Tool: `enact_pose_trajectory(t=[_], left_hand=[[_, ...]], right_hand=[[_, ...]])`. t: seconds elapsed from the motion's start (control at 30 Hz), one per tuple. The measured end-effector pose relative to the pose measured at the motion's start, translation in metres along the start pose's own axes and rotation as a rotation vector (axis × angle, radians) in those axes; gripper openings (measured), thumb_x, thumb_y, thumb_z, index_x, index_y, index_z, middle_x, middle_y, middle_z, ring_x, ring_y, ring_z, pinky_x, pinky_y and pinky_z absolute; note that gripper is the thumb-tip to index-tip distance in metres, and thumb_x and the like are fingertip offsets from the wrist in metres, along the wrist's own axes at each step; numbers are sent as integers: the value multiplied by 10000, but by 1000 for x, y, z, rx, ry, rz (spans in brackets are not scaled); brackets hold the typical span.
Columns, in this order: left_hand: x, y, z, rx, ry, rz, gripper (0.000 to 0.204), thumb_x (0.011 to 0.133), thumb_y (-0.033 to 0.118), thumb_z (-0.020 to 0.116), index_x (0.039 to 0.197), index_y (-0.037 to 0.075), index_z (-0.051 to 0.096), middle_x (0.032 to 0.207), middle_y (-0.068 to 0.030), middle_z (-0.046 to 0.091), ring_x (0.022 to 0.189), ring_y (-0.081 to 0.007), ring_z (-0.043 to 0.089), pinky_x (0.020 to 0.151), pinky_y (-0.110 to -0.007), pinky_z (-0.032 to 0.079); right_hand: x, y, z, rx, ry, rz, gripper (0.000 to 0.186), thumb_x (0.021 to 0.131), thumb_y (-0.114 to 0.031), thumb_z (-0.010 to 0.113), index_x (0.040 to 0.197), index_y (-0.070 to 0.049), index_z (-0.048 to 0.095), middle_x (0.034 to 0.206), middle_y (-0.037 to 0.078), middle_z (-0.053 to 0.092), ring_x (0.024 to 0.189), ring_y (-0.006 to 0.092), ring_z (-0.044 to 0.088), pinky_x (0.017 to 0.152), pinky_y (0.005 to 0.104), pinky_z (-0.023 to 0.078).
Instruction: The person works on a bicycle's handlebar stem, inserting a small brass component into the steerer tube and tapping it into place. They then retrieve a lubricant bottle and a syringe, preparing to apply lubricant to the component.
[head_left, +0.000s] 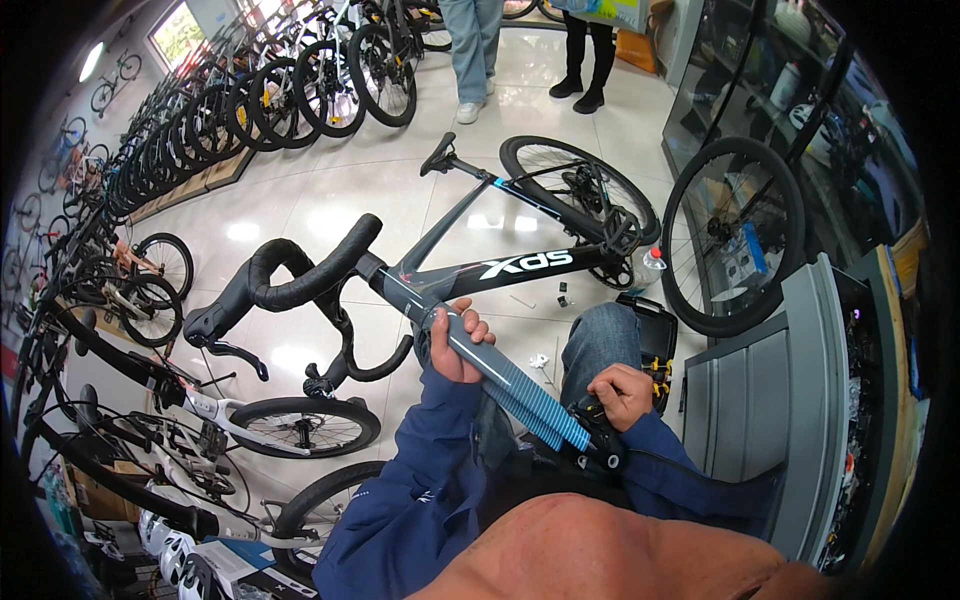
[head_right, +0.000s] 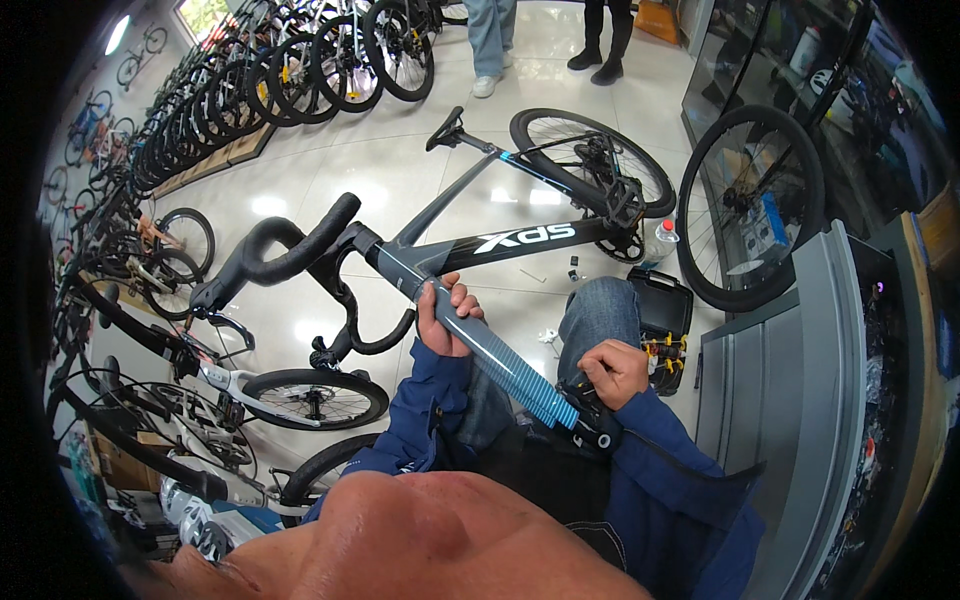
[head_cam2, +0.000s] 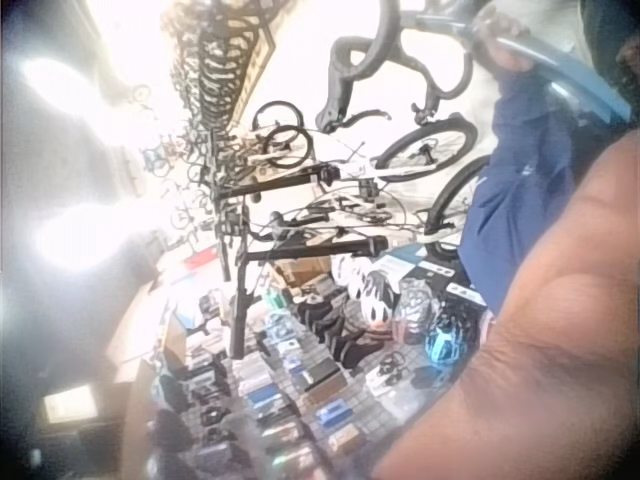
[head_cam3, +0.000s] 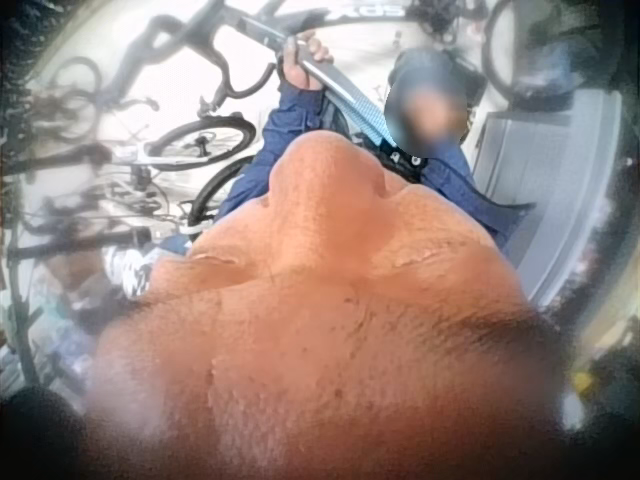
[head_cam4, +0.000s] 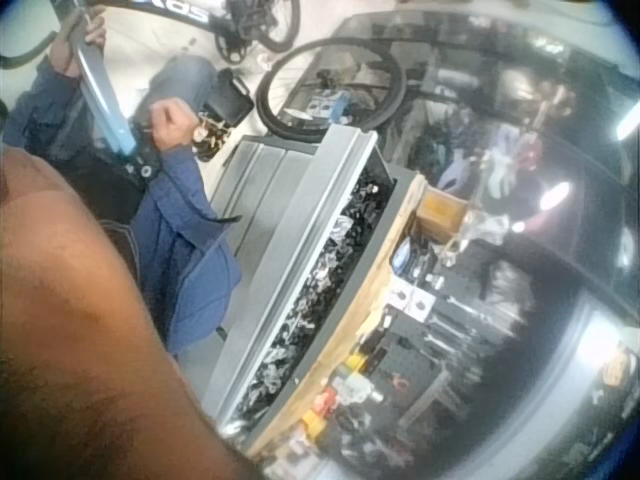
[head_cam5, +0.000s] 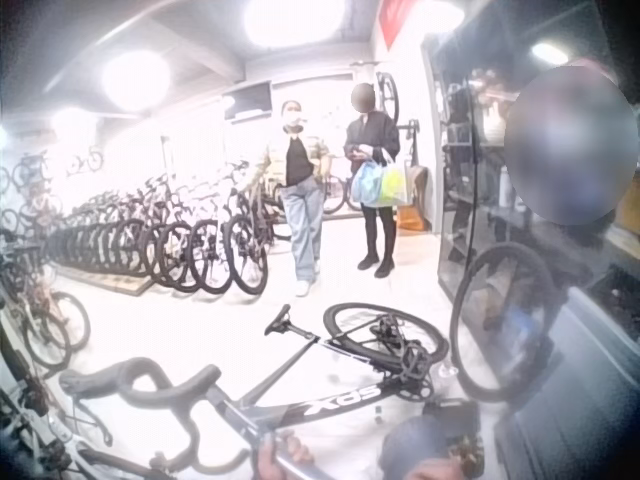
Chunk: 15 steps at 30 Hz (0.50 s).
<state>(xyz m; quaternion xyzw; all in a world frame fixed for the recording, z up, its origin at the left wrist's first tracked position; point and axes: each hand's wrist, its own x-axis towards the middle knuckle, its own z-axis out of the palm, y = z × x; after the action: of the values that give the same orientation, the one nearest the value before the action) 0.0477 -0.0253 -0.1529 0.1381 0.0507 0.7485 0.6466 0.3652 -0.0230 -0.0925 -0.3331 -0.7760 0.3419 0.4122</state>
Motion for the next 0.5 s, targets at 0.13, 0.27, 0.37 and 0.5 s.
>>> enact_pose_trajectory(t=[0.13, 0.27, 0.37, 0.5], left_hand=[[-1, 0, -1, -3, -9, 0, 505, 1107, 463, 454, 1347, 34, 574, 908, -46, 579, 813, -167, 575, 859, -386, 553], [0, 0, 0, 38, 54, -4, 483, 1086, 499, 487, 1304, 75, 563, 874, -10, 559, 779, -147, 554, 805, -373, 529], [0, 0, 1, 62, 48, 7, 489, 1084, 501, 491, 1310, 73, 562, 874, -11, 557, 777, -145, 553, 799, -370, 530], [0, 0, 1, 58, 53, 2, 490, 1086, 497, 488, 1317, 71, 561, 878, -11, 556, 775, -143, 551, 796, -368, 530]], right_hand=[[-1, 0, 0, 0, 12, 0, 309, 987, -256, 705, 798, -12, 718, 764, 101, 718, 678, 239, 690, 629, 327, 519], [-1, -1, 1, 1, 35, 10, 284, 975, -220, 704, 785, -9, 714, 758, 104, 718, 679, 243, 694, 628, 333, 523], [-1, -1, 1, 7, 40, 15, 264, 965, -197, 705, 784, -5, 712, 758, 110, 717, 678, 248, 694, 628, 338, 525], [-1, -1, 1, 8, 44, 18, 249, 957, -182, 709, 787, 0, 709, 761, 118, 716, 674, 255, 691, 627, 340, 526]])
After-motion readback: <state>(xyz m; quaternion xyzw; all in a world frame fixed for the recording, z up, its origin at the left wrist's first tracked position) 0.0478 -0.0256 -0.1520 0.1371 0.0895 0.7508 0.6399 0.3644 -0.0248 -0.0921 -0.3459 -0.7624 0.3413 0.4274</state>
